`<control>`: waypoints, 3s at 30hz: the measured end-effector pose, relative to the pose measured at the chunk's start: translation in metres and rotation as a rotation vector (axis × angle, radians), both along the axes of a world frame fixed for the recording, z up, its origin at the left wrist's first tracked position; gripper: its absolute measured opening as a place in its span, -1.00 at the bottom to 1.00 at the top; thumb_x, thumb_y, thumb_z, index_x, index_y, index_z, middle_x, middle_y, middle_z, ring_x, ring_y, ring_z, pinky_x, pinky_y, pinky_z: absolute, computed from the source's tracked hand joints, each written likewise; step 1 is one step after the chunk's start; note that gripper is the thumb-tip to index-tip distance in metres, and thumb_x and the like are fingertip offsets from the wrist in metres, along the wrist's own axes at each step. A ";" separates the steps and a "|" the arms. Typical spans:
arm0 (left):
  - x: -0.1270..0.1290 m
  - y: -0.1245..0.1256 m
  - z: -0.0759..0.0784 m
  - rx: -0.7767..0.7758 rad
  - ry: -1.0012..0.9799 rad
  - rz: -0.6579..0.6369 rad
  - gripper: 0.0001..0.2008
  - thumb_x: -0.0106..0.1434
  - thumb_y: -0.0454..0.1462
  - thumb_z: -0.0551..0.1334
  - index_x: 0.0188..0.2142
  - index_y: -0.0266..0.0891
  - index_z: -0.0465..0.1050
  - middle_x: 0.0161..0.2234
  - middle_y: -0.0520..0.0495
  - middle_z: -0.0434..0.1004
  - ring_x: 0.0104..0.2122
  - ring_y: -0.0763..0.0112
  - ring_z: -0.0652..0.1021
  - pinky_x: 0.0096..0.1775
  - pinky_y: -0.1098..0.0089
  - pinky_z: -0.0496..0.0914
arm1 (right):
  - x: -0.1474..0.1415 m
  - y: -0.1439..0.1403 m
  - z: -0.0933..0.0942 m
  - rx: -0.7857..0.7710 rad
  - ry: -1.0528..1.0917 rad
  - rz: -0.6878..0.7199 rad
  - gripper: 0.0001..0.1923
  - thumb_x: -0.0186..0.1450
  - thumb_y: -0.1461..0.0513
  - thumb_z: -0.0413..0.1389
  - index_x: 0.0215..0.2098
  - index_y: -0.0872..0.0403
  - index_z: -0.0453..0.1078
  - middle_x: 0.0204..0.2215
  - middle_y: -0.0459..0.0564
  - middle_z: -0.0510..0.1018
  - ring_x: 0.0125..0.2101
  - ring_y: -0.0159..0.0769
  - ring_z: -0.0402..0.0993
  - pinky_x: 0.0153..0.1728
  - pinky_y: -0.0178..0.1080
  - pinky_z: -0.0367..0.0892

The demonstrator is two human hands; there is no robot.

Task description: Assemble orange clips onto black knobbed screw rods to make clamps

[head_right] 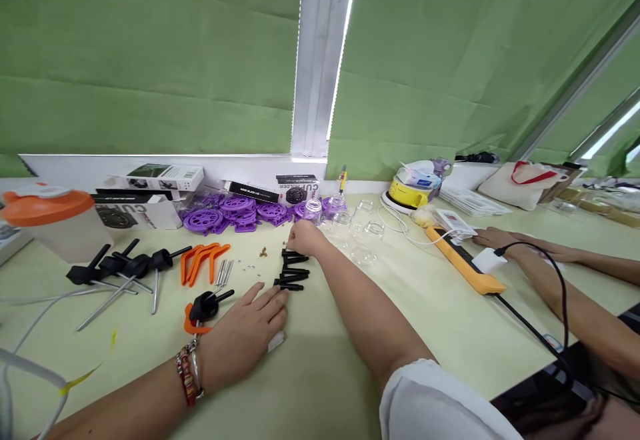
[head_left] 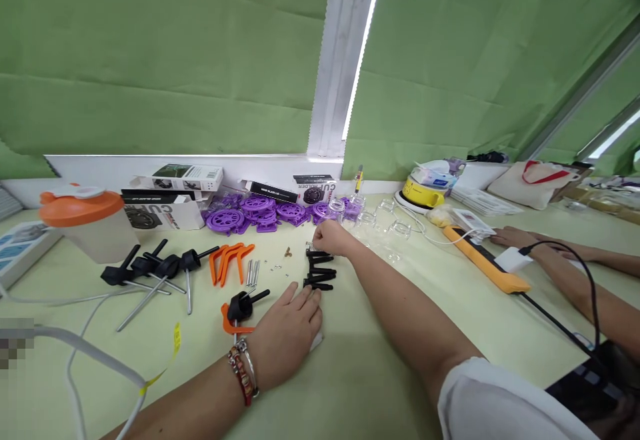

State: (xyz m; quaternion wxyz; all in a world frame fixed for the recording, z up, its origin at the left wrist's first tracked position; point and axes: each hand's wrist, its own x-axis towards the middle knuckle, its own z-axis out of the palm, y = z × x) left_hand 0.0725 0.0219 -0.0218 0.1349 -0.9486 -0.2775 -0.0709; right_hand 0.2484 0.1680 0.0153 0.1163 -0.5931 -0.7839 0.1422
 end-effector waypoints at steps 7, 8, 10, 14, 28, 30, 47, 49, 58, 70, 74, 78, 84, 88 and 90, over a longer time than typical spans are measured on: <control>0.002 0.001 -0.004 -0.031 0.018 0.017 -0.63 0.34 -0.18 -0.02 0.01 -0.29 0.37 0.15 -0.23 0.31 0.11 0.11 0.34 0.13 0.06 0.04 | 0.009 -0.007 -0.011 0.033 0.083 0.040 -0.85 0.08 0.32 0.10 -0.51 0.19 0.53 -0.61 -0.06 0.49 -0.55 -0.44 0.29 -0.49 -0.40 0.14; 0.003 0.001 -0.003 -0.037 0.019 0.021 -0.63 0.34 -0.18 -0.03 0.02 -0.28 0.37 0.15 -0.22 0.31 0.11 0.12 0.34 0.13 0.06 0.04 | 0.009 -0.007 -0.012 0.036 0.094 0.042 -0.85 0.08 0.32 0.10 -0.51 0.19 0.53 -0.61 -0.06 0.49 -0.55 -0.44 0.29 -0.49 -0.40 0.14; 0.003 0.001 -0.002 -0.048 0.025 0.023 -0.63 0.34 -0.20 -0.03 0.04 -0.27 0.36 0.16 -0.21 0.31 0.11 0.13 0.34 0.13 0.06 0.04 | 0.009 -0.007 -0.013 0.041 0.112 0.044 -0.85 0.08 0.32 0.10 -0.51 0.19 0.54 -0.61 -0.07 0.50 -0.54 -0.45 0.30 -0.49 -0.40 0.14; 0.002 0.000 0.001 -0.067 0.043 0.027 -0.63 0.33 -0.22 -0.02 0.06 -0.27 0.34 0.17 -0.21 0.29 0.12 0.12 0.32 0.14 0.06 0.03 | 0.012 -0.006 -0.011 0.059 0.137 0.044 -0.85 0.08 0.32 0.12 -0.49 0.15 0.55 -0.58 -0.08 0.52 -0.51 -0.42 0.34 -0.43 -0.39 0.19; 0.003 -0.004 0.008 -0.040 0.050 -0.026 -0.72 0.27 -0.33 0.04 -0.09 -0.28 0.41 -0.11 -0.13 0.49 -0.08 0.23 0.42 0.14 0.10 0.04 | -0.007 -0.098 -0.036 0.256 -0.035 -0.024 -0.37 0.33 -0.10 -0.22 0.26 0.00 0.05 0.28 0.15 0.02 0.25 0.10 -0.18 0.12 0.14 -0.09; 0.003 -0.004 0.007 -0.032 0.045 -0.028 -0.72 0.27 -0.33 0.03 -0.08 -0.28 0.41 -0.11 -0.13 0.49 -0.09 0.24 0.43 0.13 0.11 0.05 | -0.014 -0.094 -0.039 0.220 -0.062 -0.055 -0.31 0.31 -0.15 -0.23 0.29 0.00 -0.01 0.29 0.16 -0.02 0.26 0.16 -0.25 0.13 0.18 -0.16; -0.003 -0.004 0.006 -0.065 0.062 -0.039 -0.70 0.26 -0.33 0.04 -0.05 -0.30 0.38 0.00 -0.19 0.44 -0.04 0.20 0.42 0.14 0.07 0.03 | 0.001 -0.060 -0.040 0.114 -0.086 0.159 -0.32 0.33 -0.13 -0.27 0.30 -0.01 -0.03 0.31 0.08 -0.05 0.27 0.10 -0.20 0.18 0.08 -0.12; -0.002 -0.004 0.005 -0.049 0.054 -0.045 -0.72 0.27 -0.33 0.03 -0.07 -0.30 0.39 -0.02 -0.18 0.45 -0.06 0.21 0.42 0.13 0.07 0.04 | 0.003 -0.058 -0.040 0.121 -0.080 0.172 -0.33 0.33 -0.12 -0.27 0.30 -0.01 -0.02 0.31 0.08 -0.05 0.27 0.10 -0.18 0.18 0.07 -0.12; -0.021 0.000 0.042 -0.042 -0.010 0.091 -0.85 0.20 -0.41 0.07 -0.37 -0.25 0.41 -0.36 -0.10 0.46 -0.29 0.26 0.44 -0.08 0.18 0.27 | 0.007 -0.054 -0.042 0.111 -0.100 0.180 -0.33 0.33 -0.11 -0.24 0.30 0.01 0.00 0.31 0.08 -0.03 0.28 0.07 -0.19 0.17 0.08 -0.10; -0.083 0.021 0.064 -0.472 -0.008 0.713 -0.76 0.10 -0.08 0.12 -0.44 -0.21 0.36 -0.49 -0.13 0.48 -0.54 0.23 0.50 -0.56 0.39 0.22 | -0.004 -0.085 -0.023 0.399 0.044 0.189 -0.49 0.34 0.00 -0.15 0.12 0.08 0.31 0.16 0.11 0.30 0.14 -0.01 0.09 0.12 0.01 -0.10; -0.068 0.018 0.056 -0.467 -0.034 0.708 -0.83 0.07 -0.22 0.11 -0.34 -0.23 0.36 -0.40 -0.18 0.52 -0.44 0.17 0.54 -0.51 0.36 0.27 | -0.029 -0.110 -0.017 0.276 0.279 0.315 -0.58 0.38 0.10 -0.19 -0.24 0.07 0.48 -0.30 0.05 0.54 -0.21 -0.21 0.35 -0.12 -0.18 0.15; -0.061 0.014 0.053 -0.477 -0.103 0.647 -0.71 0.02 -0.33 0.12 -0.20 -0.22 0.29 -0.38 -0.12 0.51 -0.45 0.24 0.54 -0.51 0.41 0.27 | -0.053 -0.120 -0.023 -0.103 0.467 0.273 -0.57 0.34 0.07 -0.11 -0.57 0.10 0.34 -0.66 -0.12 0.29 -0.58 -0.40 0.17 -0.51 -0.34 0.10; -0.058 0.016 0.045 -0.498 -0.373 0.608 -0.56 0.01 -0.38 0.14 -0.06 -0.24 0.21 -0.29 -0.14 0.47 -0.37 0.28 0.53 -0.45 0.42 0.31 | -0.061 -0.114 -0.024 -0.420 0.736 0.136 -0.64 0.25 0.06 0.01 -0.57 0.12 0.34 -0.67 -0.16 0.31 -0.65 -0.50 0.04 -0.60 -0.37 -0.01; -0.057 0.020 0.037 -0.576 -0.570 0.575 -0.53 0.00 -0.35 0.20 -0.05 -0.25 0.20 -0.28 -0.10 0.44 -0.36 0.33 0.50 -0.39 0.39 0.36 | -0.058 -0.112 -0.019 -0.653 0.857 0.139 -0.66 0.20 0.06 0.10 -0.59 0.14 0.33 -0.74 -0.19 0.29 -0.71 -0.54 0.01 -0.65 -0.39 -0.06; -0.057 0.021 0.034 -0.604 -0.597 0.551 -0.55 -0.01 -0.35 0.21 -0.08 -0.23 0.22 -0.33 -0.06 0.43 -0.38 0.34 0.48 -0.41 0.39 0.35 | -0.057 -0.111 -0.019 -0.736 0.894 0.113 -0.65 0.16 0.04 0.14 -0.60 0.12 0.27 -0.78 -0.22 0.25 -0.76 -0.56 0.00 -0.70 -0.39 -0.09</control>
